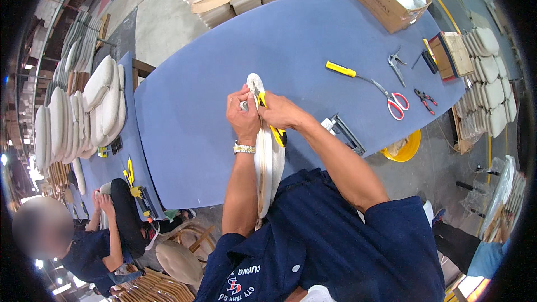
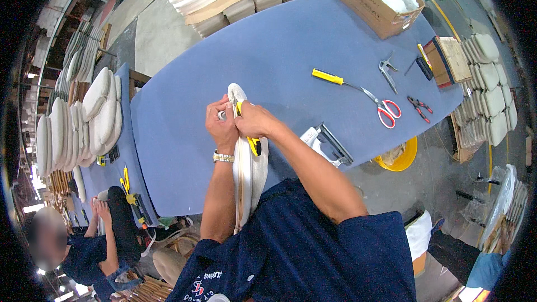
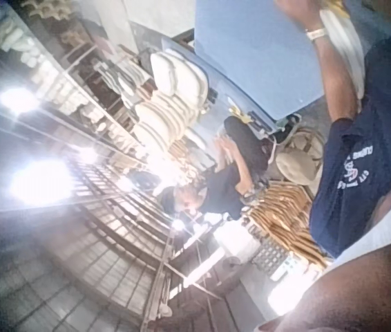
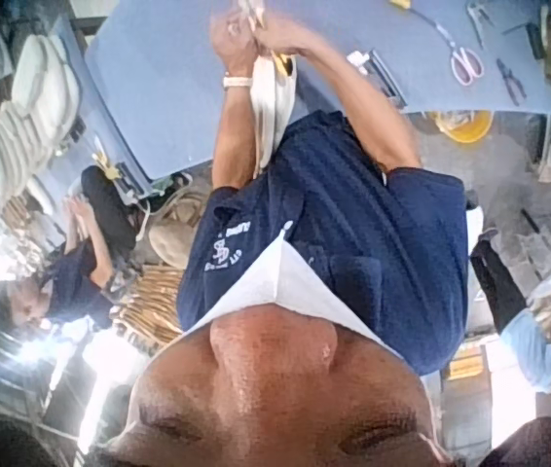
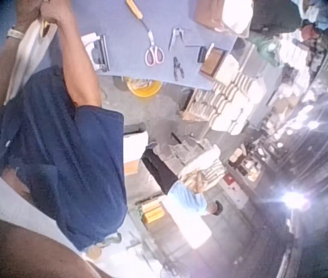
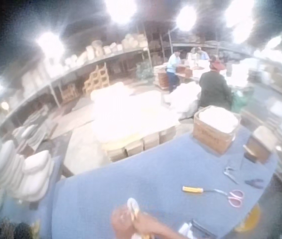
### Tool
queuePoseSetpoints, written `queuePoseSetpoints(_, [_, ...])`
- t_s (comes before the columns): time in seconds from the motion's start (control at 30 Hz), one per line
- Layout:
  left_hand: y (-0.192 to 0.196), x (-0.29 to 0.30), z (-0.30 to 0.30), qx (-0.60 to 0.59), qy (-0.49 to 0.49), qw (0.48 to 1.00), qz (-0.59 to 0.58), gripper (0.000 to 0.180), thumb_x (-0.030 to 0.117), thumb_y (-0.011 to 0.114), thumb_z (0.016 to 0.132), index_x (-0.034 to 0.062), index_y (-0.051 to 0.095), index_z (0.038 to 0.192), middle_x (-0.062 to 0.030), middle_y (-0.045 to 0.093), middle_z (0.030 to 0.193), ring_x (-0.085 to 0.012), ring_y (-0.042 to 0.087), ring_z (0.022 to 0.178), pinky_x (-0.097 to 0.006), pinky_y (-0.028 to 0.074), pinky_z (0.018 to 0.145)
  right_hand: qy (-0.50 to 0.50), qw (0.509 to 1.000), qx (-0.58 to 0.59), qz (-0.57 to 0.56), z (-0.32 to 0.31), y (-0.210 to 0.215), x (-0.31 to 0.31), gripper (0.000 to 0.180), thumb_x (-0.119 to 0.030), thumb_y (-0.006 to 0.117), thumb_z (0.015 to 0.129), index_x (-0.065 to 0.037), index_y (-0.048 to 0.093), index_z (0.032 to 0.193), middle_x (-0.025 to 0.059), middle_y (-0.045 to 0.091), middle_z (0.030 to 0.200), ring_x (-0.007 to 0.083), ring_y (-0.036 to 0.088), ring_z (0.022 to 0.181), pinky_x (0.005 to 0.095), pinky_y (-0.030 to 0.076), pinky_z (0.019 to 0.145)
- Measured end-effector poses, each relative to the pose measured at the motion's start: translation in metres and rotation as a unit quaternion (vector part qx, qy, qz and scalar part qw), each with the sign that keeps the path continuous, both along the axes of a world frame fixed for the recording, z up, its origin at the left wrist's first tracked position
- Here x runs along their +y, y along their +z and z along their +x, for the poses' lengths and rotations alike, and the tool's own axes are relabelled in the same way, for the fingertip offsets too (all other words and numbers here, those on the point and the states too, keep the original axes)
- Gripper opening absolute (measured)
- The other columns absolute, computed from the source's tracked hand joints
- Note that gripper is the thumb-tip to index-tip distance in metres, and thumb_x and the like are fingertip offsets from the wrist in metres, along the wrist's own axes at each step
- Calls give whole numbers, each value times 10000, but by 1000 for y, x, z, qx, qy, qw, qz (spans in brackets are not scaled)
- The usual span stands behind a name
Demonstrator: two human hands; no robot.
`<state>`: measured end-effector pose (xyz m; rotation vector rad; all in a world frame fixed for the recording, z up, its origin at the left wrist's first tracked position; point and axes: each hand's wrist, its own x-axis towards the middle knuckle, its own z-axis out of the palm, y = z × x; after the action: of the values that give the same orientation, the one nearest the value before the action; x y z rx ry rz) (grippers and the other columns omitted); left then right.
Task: The person covers a cushion with fabric, folds and tucks the edges, and uses a staple gun to secure the fabric. They trim excess fabric with a utility knife and repeat the process on multiple cushions.
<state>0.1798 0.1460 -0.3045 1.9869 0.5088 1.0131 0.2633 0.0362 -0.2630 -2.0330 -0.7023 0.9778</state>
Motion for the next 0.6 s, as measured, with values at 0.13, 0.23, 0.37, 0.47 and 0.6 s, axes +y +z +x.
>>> queuePoseSetpoints(0.13, [5, -3, -4, 12, -25, 1000, 13, 42, 5, 670, 913, 8, 646, 879, -159, 697, 1064, -320, 697, 1103, -406, 546, 906, -5, 999, 48, 2, -1, 10, -9, 509, -293, 558, 918, 137, 551, 1191, 346, 690, 1070, 478, 684, 1022, 516, 530, 885])
queuePoseSetpoints(0.23, [7, 0, -6, 19, -49, 998, 29, 16, 9, 683, 904, 15, 668, 903, -156, 691, 1092, -309, 689, 1108, -405, 546, 904, -59, 997, 41, 30, -10, -2, -13, 482, -302, 564, 928, 108, 547, 1181, 319, 694, 1057, 472, 686, 989, 516, 530, 870])
queuePoseSetpoints(0.37, [10, 2, -7, 47, -53, 997, 31, 61, 17, 712, 887, 23, 705, 948, -149, 693, 1124, -278, 674, 1095, -396, 537, 922, -93, 990, 77, 75, -5, -11, -20, 441, -299, 576, 930, 77, 551, 1158, 289, 697, 1021, 446, 695, 952, 499, 531, 850])
queuePoseSetpoints(0.47, [15, 0, -8, 69, -54, 996, 28, 66, 23, 724, 883, 27, 718, 949, -148, 693, 1145, -268, 667, 1093, -393, 533, 933, -80, 992, 66, 73, -2, 0, -24, 417, -296, 582, 931, 73, 572, 1125, 279, 702, 1004, 423, 707, 939, 489, 536, 829])
queuePoseSetpoints(0.6, [12, -1, -7, 61, -65, 995, 41, 68, 25, 726, 883, 25, 701, 947, -147, 690, 1152, -270, 664, 1095, -394, 537, 922, -54, 994, 70, 64, 2, 35, -24, 397, -291, 580, 932, 79, 609, 1073, 275, 715, 972, 404, 720, 921, 483, 542, 802])
